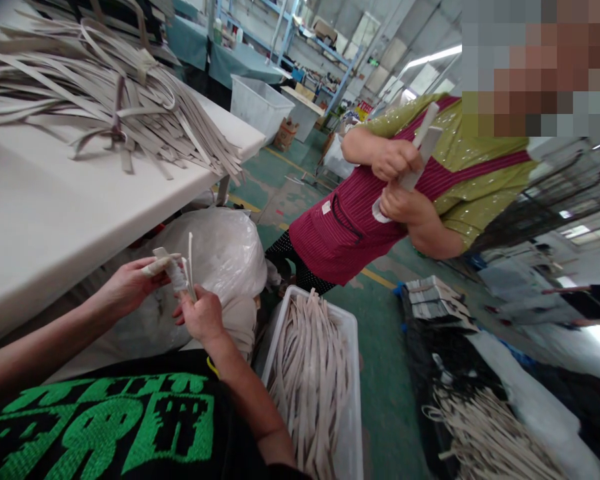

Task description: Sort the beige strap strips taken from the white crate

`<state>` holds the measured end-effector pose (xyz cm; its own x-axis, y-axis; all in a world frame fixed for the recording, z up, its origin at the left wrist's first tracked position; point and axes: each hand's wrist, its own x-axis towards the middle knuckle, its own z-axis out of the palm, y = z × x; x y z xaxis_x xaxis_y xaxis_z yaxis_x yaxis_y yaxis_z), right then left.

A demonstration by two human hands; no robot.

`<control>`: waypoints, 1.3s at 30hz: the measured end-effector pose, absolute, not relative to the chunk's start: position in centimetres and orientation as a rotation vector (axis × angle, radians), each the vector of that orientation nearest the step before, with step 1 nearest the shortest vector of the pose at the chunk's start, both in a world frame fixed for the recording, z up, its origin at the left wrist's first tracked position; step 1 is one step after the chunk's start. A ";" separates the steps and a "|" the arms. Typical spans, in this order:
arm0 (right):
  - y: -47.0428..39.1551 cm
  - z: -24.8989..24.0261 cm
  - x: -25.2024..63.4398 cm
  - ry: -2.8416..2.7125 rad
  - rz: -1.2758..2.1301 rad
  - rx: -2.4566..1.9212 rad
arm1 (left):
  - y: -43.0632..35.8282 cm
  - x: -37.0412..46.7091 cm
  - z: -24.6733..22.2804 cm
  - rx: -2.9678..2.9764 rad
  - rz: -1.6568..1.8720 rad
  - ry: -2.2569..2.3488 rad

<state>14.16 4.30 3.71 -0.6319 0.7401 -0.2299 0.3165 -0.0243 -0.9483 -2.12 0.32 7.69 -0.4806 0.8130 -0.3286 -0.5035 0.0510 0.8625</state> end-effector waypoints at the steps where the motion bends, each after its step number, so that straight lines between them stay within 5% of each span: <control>1: 4.4 3.9 14.3 -1.887 1.740 -1.083 | 0.4 -2.3 7.9 0.375 1.648 1.318; 7: 5.4 5.8 13.3 -1.753 1.929 -0.921 | 0.7 -2.2 8.9 0.445 1.609 1.271; 17: 7.2 6.1 11.2 -2.057 1.631 -0.957 | 2.3 -2.6 9.3 0.554 1.688 1.203; 26: 5.0 3.4 14.4 -1.927 1.898 -1.055 | 3.3 -5.8 8.8 0.264 1.814 1.215; 39: 4.7 3.1 13.8 -1.783 1.955 -1.197 | 1.6 -3.5 6.8 0.260 1.569 1.194</control>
